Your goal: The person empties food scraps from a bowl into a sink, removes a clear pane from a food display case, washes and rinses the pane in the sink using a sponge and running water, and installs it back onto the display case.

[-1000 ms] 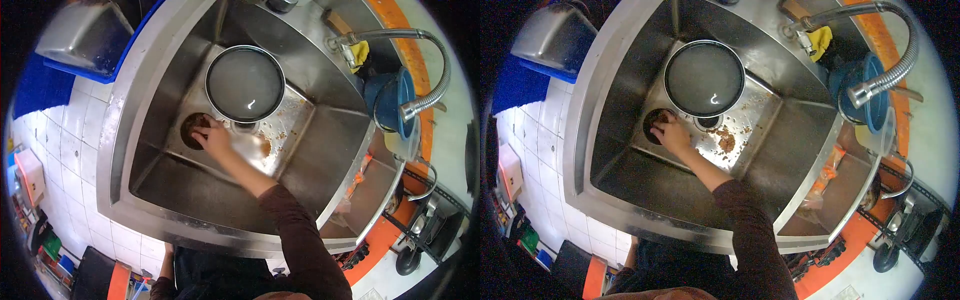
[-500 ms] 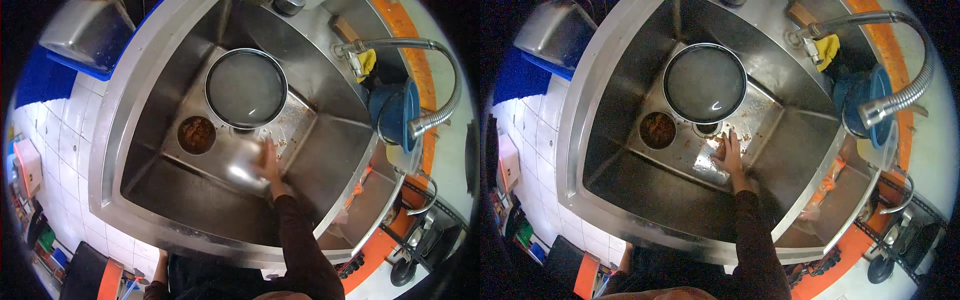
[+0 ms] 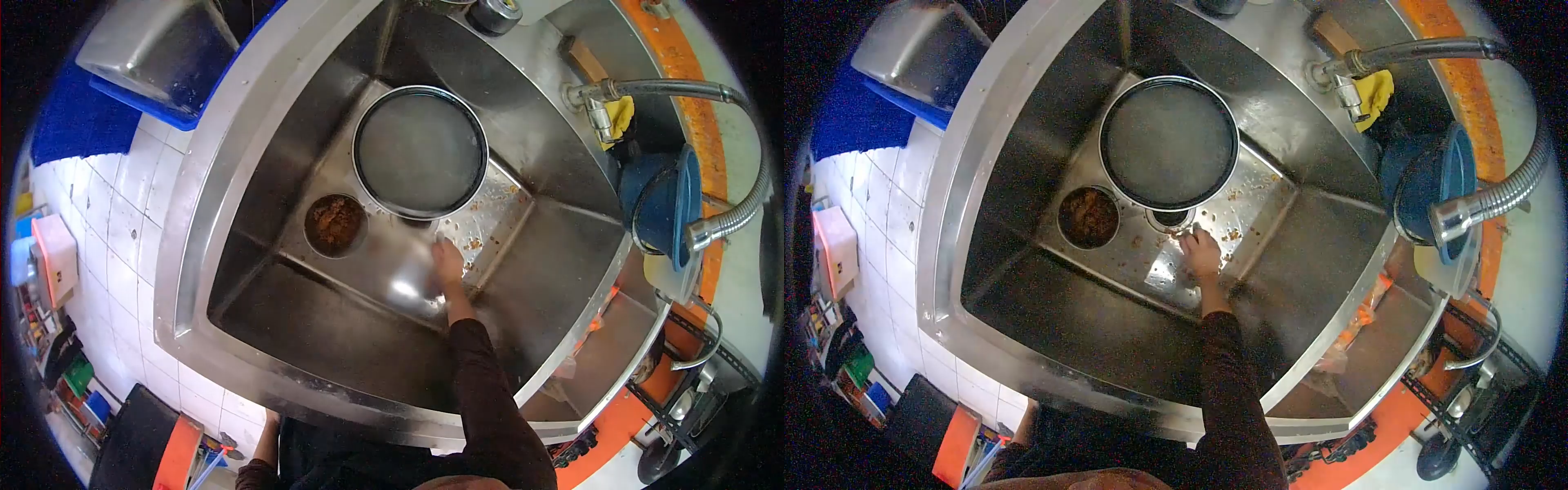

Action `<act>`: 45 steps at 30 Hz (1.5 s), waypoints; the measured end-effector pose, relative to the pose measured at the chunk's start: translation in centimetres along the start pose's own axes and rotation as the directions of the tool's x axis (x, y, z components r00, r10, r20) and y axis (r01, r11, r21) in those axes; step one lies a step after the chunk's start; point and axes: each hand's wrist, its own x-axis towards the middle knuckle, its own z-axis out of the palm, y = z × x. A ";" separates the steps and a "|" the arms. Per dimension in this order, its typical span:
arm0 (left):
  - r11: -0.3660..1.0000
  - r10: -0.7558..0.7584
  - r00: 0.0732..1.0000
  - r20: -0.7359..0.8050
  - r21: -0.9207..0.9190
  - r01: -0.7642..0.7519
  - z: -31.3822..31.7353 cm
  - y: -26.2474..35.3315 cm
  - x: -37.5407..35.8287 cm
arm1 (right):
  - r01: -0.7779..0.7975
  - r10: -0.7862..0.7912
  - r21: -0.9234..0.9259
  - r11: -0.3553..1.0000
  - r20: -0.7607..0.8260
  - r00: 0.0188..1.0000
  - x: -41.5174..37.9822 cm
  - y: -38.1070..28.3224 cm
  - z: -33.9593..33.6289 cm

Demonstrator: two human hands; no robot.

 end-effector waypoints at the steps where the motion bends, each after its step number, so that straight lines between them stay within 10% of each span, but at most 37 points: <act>1: 0.999 0.003 1.000 -0.002 -0.032 -0.003 0.0 -0.2 0.1 | -0.090 0.090 0.018 0.996 -0.001 0.996 0.2 -0.1 0.0; 6: 0.974 0.099 0.992 0.076 -0.211 -0.081 0.1 -0.6 1.0 | -0.038 0.036 -0.096 0.995 -0.021 0.999 1.3 -0.5 0.0; 9: 0.923 0.225 0.949 0.219 0.265 -0.280 -0.6 -0.9 1.3 | 0.048 -0.069 0.342 0.939 0.049 0.996 3.0 -5.5 -2.7; 15: 0.999 0.051 0.998 -0.030 0.007 -0.051 1.3 -1.3 1.3 | 0.271 -0.253 0.399 0.876 -0.099 0.962 9.9 -17.3 -3.8; 21: 0.952 0.174 0.983 -0.053 0.263 -0.154 2.8 4.0 -0.8 | 0.274 -0.255 0.404 0.873 -0.102 0.962 11.1 -17.5 -3.8; 23: 0.990 0.106 0.988 -0.116 0.110 -0.093 3.5 5.4 -1.4 | -0.031 0.016 0.425 0.905 0.038 0.999 8.4 -13.9 -2.7; 26: 0.997 -0.078 0.994 -0.073 0.006 0.079 2.8 3.6 -0.2 | -0.119 0.014 0.300 0.946 0.329 0.944 5.1 -9.8 -1.5; 29: 0.997 0.069 0.997 -0.016 -0.020 -0.070 1.6 -1.5 1.5 | 0.163 -0.261 0.235 0.958 0.489 0.832 3.2 -9.3 -1.1; 30: 0.997 0.071 0.997 -0.007 -0.015 -0.071 0.9 -3.4 2.4 | -0.112 -0.030 0.265 0.958 0.478 0.878 1.1 -8.2 3.0; 33: 0.995 0.032 0.999 0.010 0.096 -0.033 0.1 -5.0 2.8 | -0.001 -0.135 0.268 0.963 0.489 0.862 1.4 -6.2 0.1; 36: 0.986 0.072 0.988 -0.139 0.159 -0.050 0.4 -4.1 2.3 | -0.274 0.269 0.365 0.890 0.067 0.961 0.4 -2.1 -1.8; 39: 0.859 0.172 0.966 0.193 0.451 -0.243 -0.8 -4.7 2.8 | -0.398 0.395 0.078 0.914 0.058 0.917 -0.8 0.9 -4.0; 41: 0.990 -0.022 1.000 -0.005 -0.136 0.021 1.5 -0.2 0.8 | -0.266 0.272 -0.057 0.962 0.190 0.943 -2.5 1.7 -3.3; 45: 0.977 -0.063 0.998 0.013 -0.204 0.064 1.4 3.7 -0.9 | -0.128 0.202 -0.190 0.973 0.447 0.872 -3.1 2.8 -1.6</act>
